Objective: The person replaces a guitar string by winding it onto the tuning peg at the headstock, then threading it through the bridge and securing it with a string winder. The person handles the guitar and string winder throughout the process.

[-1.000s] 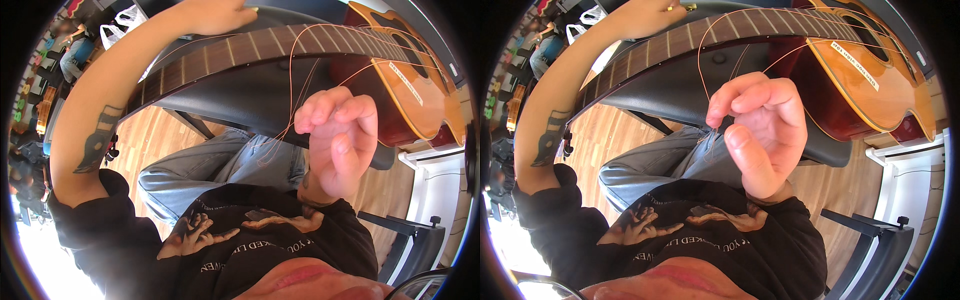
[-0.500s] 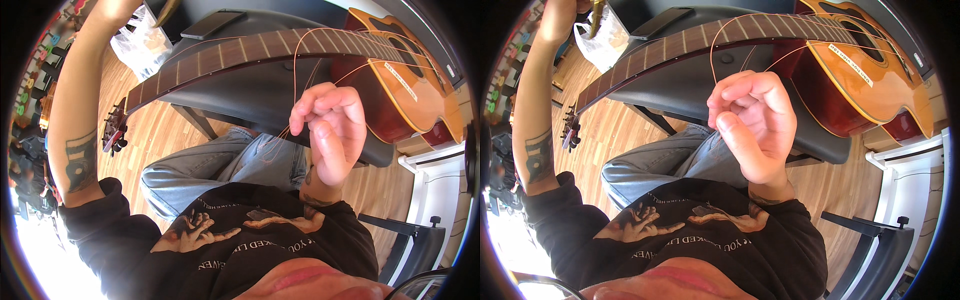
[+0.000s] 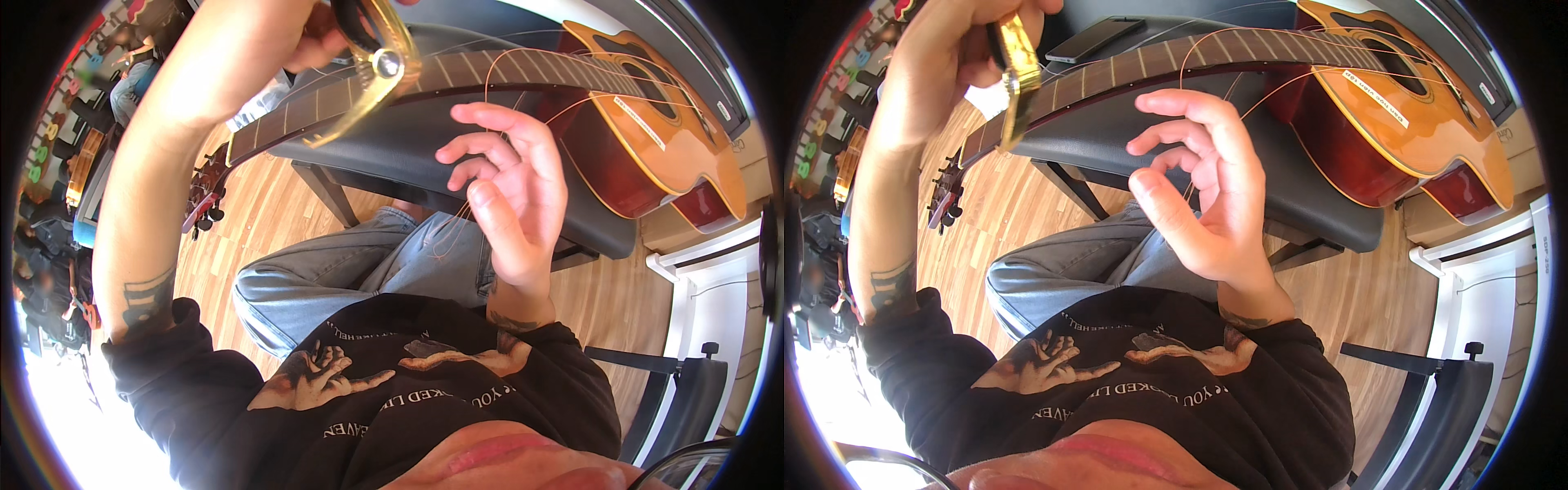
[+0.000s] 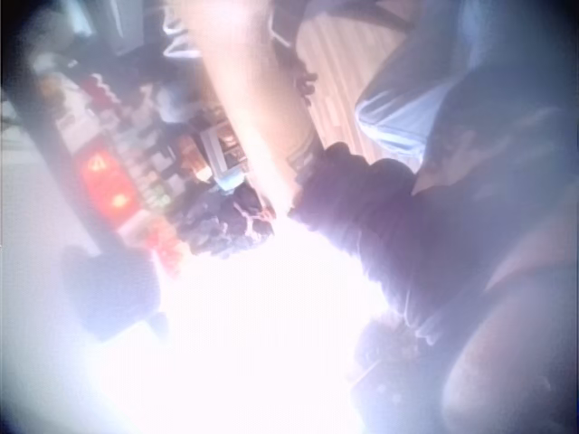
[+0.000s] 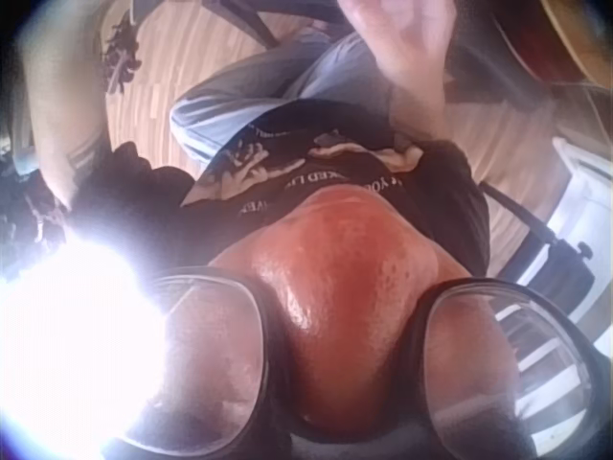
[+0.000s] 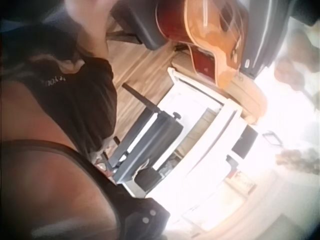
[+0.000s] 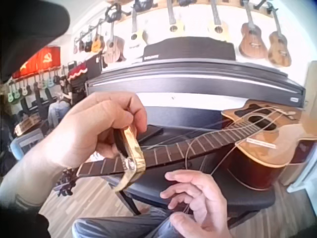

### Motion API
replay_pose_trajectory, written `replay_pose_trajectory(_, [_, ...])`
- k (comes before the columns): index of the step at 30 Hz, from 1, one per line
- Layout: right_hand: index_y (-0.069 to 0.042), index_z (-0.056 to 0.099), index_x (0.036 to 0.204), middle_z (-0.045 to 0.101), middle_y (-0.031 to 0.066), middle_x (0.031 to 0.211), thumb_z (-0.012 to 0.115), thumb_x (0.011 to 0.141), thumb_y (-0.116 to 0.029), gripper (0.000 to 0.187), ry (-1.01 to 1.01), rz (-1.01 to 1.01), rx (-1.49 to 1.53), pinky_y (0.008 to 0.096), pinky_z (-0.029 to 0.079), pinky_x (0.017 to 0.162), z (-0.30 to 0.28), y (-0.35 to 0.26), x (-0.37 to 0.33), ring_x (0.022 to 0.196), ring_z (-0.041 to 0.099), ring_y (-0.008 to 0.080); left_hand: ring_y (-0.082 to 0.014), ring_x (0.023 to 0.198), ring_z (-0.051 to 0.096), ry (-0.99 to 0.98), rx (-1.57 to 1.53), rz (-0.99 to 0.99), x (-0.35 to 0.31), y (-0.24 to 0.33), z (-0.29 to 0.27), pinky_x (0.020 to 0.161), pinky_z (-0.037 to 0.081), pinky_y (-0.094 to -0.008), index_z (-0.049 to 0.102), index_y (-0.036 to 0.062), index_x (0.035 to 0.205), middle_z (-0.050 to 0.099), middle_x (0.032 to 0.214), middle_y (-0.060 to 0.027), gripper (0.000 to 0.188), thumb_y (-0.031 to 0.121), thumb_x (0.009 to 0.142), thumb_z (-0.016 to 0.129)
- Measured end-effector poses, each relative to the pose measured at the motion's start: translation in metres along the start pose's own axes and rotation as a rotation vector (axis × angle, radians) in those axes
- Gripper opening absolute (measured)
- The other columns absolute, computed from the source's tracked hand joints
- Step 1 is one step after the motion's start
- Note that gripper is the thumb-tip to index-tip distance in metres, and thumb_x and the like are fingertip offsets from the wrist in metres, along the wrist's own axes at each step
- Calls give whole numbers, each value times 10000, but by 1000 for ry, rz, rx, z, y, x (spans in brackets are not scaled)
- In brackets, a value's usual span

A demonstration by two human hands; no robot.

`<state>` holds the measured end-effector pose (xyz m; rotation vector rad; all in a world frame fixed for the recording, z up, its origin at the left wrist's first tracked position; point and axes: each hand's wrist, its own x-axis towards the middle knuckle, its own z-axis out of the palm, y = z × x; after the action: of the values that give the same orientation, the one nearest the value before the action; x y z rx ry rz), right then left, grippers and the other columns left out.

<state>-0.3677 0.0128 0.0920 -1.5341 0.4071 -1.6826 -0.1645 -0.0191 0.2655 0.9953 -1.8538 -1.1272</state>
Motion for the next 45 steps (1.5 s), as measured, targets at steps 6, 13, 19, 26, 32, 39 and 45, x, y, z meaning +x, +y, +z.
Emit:
replay_pose_trajectory(6, [29,403,1463,567,158,1369,770,880,-36,692,-34,20,65,295,535,811,11,-11,-11,1038,665,191,-49,674,449,-219,-106,-27,-2,-44,25,544,297,-204,546,24,1072,557,858,-10,275,286,1032,474])
replay_pose_trajectory(13, [38,527,1254,686,79,1031,648,1017,-26,274,128,119,124,211,489,673,-3,-17,-36,799,608,62,-107,854,592,-380,-153,58,-18,-65,66,744,468,-266,584,7,1204,632,1011,-44,349,327,1081,516])
replay_pose_trajectory(19, [27,504,1226,549,25,838,551,1047,-26,193,151,20,162,245,396,578,-29,-28,-52,651,467,65,-311,594,642,-151,1111,639,-17,-68,68,520,506,-418,674,103,1188,622,752,-103,375,421,996,629])
replay_pose_trajectory(26, [19,493,1231,577,35,868,555,1050,-72,212,54,62,234,253,373,580,-32,-28,-59,662,458,71,-302,573,631,158,1276,744,13,-59,59,492,495,-408,639,91,905,577,717,-49,375,433,876,789])
replay_pose_trajectory(32, [-9,490,1216,569,54,934,574,1051,-125,219,43,128,465,270,398,627,-24,-16,-64,696,429,72,-340,755,658,166,1220,687,36,-68,68,669,515,-428,562,46,865,608,791,-101,192,103,777,722])
replay_pose_trajectory(39, [-78,490,1199,503,146,1142,684,968,-316,385,205,84,347,285,454,645,-51,-4,-67,877,575,189,-120,709,579,-105,992,338,40,-36,22,644,466,-287,598,6,930,579,822,-48,142,-8,790,607])
replay_pose_trajectory(45, [-88,462,1268,311,259,1572,777,866,-100,511,190,63,343,393,573,882,-31,3,-48,1258,583,358,-235,713,663,-35,1214,684,100,-36,-13,645,521,-373,679,10,931,703,861,-123,102,53,884,600])
